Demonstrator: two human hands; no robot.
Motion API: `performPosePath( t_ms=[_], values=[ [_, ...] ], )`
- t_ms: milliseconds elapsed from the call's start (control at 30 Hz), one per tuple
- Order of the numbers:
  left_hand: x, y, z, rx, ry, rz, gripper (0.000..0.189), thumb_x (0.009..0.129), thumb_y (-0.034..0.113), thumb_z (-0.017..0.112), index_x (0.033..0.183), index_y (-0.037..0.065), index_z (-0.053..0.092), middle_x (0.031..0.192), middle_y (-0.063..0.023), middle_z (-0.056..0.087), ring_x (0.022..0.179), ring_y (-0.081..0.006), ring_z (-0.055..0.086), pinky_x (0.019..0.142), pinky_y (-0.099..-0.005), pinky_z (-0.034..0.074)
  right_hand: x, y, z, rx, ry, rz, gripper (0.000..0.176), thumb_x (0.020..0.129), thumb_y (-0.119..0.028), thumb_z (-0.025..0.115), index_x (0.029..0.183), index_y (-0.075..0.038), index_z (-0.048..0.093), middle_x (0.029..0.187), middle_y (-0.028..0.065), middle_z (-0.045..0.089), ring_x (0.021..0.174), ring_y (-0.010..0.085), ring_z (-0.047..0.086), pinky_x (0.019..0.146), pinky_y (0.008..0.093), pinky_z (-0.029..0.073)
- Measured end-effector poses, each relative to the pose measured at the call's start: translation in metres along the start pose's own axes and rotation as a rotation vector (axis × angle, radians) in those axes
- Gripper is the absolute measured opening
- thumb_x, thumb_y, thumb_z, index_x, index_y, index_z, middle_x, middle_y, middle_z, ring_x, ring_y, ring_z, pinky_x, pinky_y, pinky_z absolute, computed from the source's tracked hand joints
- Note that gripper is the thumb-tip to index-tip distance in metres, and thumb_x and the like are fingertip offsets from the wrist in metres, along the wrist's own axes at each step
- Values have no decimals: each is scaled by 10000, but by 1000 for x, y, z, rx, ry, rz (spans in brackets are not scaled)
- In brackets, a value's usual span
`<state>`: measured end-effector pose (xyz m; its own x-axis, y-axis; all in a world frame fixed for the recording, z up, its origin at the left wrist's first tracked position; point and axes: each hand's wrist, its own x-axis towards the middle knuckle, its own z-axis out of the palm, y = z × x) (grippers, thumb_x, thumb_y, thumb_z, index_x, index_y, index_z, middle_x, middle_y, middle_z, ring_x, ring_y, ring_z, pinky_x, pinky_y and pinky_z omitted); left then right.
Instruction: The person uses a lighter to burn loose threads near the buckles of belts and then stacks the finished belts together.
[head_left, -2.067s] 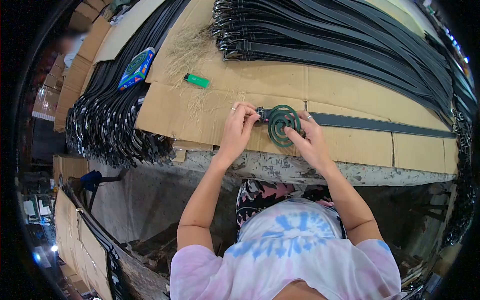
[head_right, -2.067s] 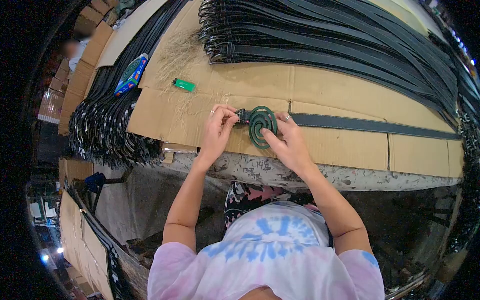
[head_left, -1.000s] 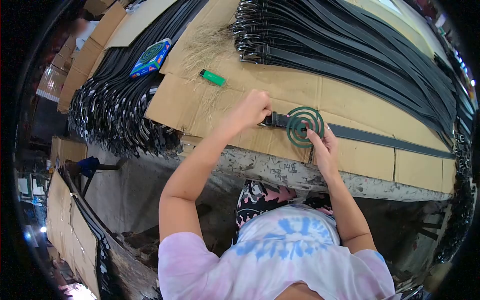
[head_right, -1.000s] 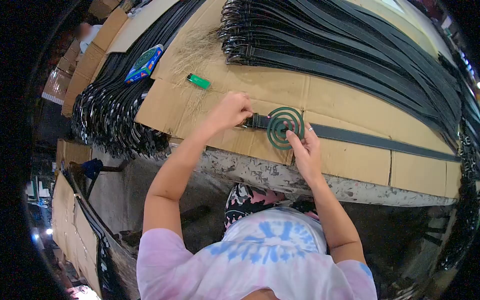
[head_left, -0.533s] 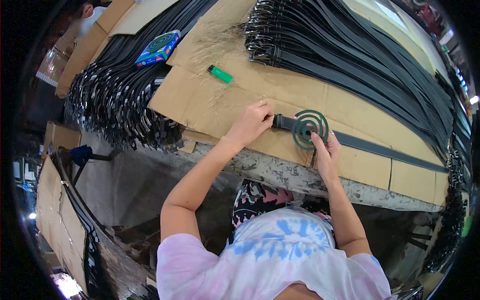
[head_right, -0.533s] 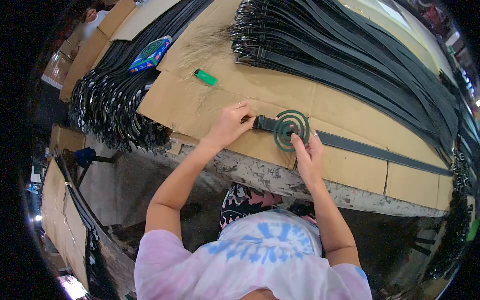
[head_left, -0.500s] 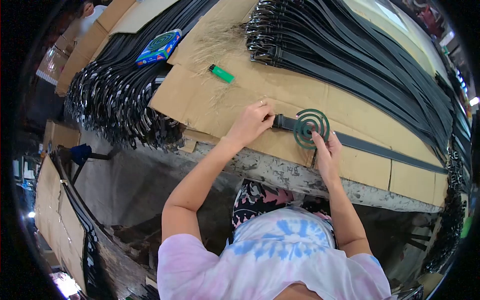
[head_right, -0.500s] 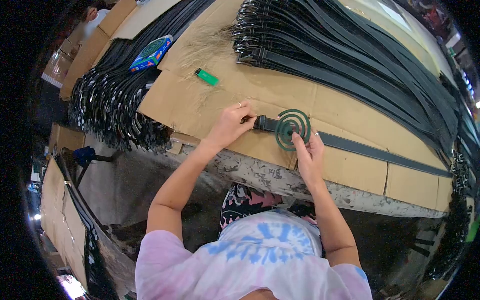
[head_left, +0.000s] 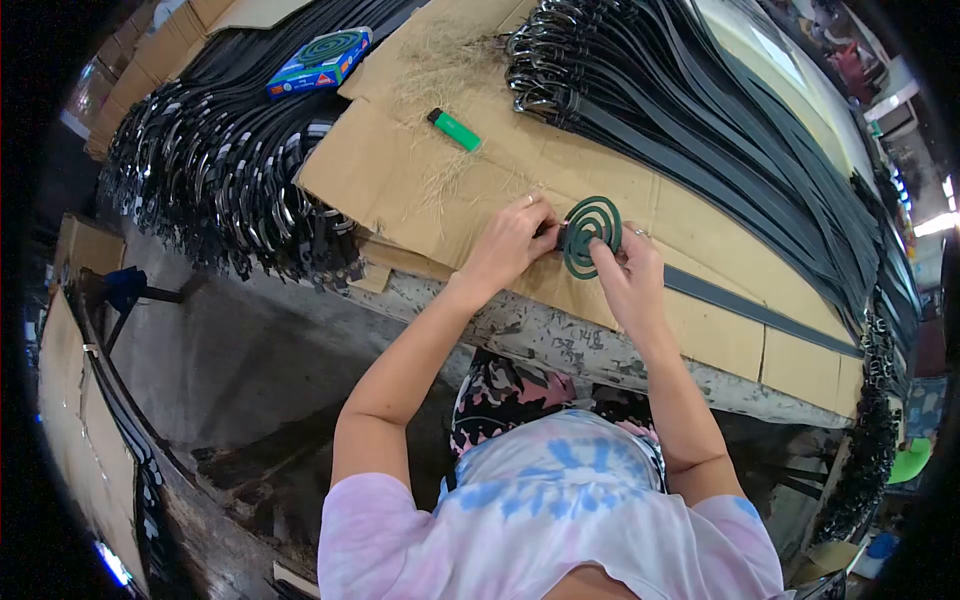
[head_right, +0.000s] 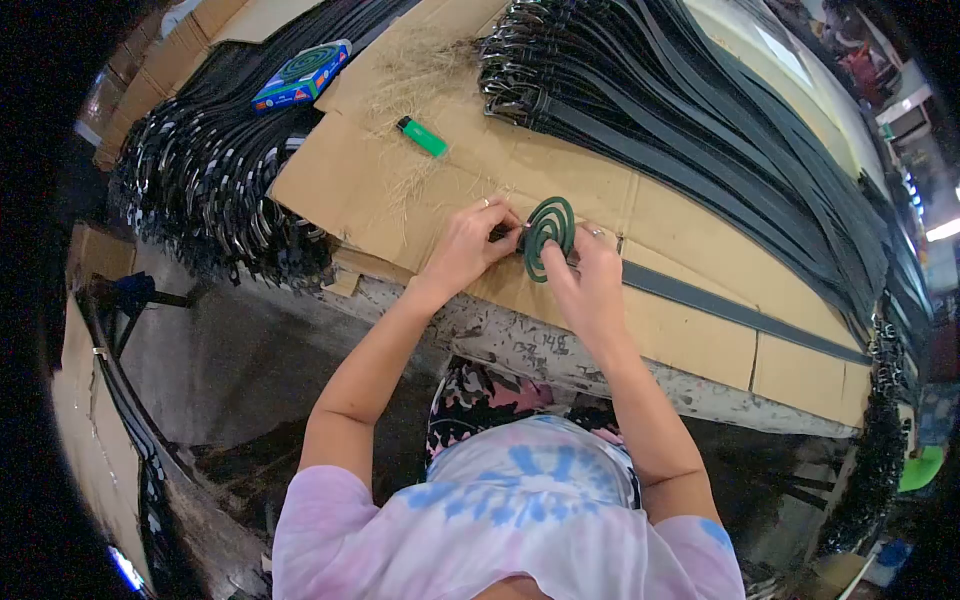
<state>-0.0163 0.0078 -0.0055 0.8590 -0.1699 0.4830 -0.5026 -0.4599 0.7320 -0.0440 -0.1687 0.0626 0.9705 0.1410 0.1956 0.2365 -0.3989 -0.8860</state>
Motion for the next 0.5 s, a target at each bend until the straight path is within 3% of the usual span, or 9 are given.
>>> performPosePath(
  t_ms=[167, 500],
  values=[
    [0, 1, -2, -30, -6, 5, 136, 775, 34, 703, 855, -33, 617, 833, -148, 604, 770, -308, 626, 679, -378, 500, 4, 0, 6, -204, 5, -54, 200, 820, -124, 604, 805, 76, 599, 729, 189, 548, 643, 291, 541, 600, 376, 433],
    [-1, -2, 0, -14, -18, -11, 146, 792, 46, 693, 860, -32, 591, 857, -151, 597, 795, -318, 620, 701, -387, 496, 7, -1, 10, -318, -2, -6, 238, 802, -155, 608, 733, 69, 569, 708, 186, 546, 661, 323, 550, 608, 413, 423]
  ],
)
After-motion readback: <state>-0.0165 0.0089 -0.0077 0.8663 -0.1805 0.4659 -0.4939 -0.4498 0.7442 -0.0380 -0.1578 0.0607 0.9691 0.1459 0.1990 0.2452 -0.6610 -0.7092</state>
